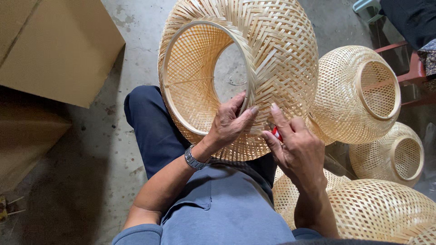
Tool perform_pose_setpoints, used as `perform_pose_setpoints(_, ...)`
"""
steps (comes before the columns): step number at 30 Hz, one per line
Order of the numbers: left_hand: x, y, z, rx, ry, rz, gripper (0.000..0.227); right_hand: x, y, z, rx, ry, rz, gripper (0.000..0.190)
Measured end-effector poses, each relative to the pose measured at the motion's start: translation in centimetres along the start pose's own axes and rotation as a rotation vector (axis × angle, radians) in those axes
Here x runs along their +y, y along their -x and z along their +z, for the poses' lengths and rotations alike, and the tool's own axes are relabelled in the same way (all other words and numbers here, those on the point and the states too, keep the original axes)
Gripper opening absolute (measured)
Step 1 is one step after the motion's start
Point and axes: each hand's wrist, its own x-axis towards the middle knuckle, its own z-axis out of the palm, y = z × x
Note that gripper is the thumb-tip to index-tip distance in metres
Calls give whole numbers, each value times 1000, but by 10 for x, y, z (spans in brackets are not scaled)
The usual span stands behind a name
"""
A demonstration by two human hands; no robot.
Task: The person is weaving a large, round bamboo basket. They use a red-handled tool to tuck and secure the bamboo strips along the rim of the basket. The person rotates the basket periodically to continue the weaving process around the circumference.
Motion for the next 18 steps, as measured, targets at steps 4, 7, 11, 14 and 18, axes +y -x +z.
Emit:
perform_pose_setpoints(4,2,0,1,4,75,-75,39,3,-2,10,-34,-23,-24,70)
perform_pose_setpoints(7,1,1,1,21,51,-48,35,16,-2,4,-20,-46,-24,55)
perform_pose_setpoints(11,-4,0,4,52,96,-84,28,21,-2,-11,-18,-74,86,53)
perform_pose_setpoints(14,-5,-1,4,66,116,-106,26,16,-5,-21,75,-33,25,49)
perform_pose_setpoints(18,-5,-1,5,73,16,-101,22,15,-9,-27,65,-41,33,54)
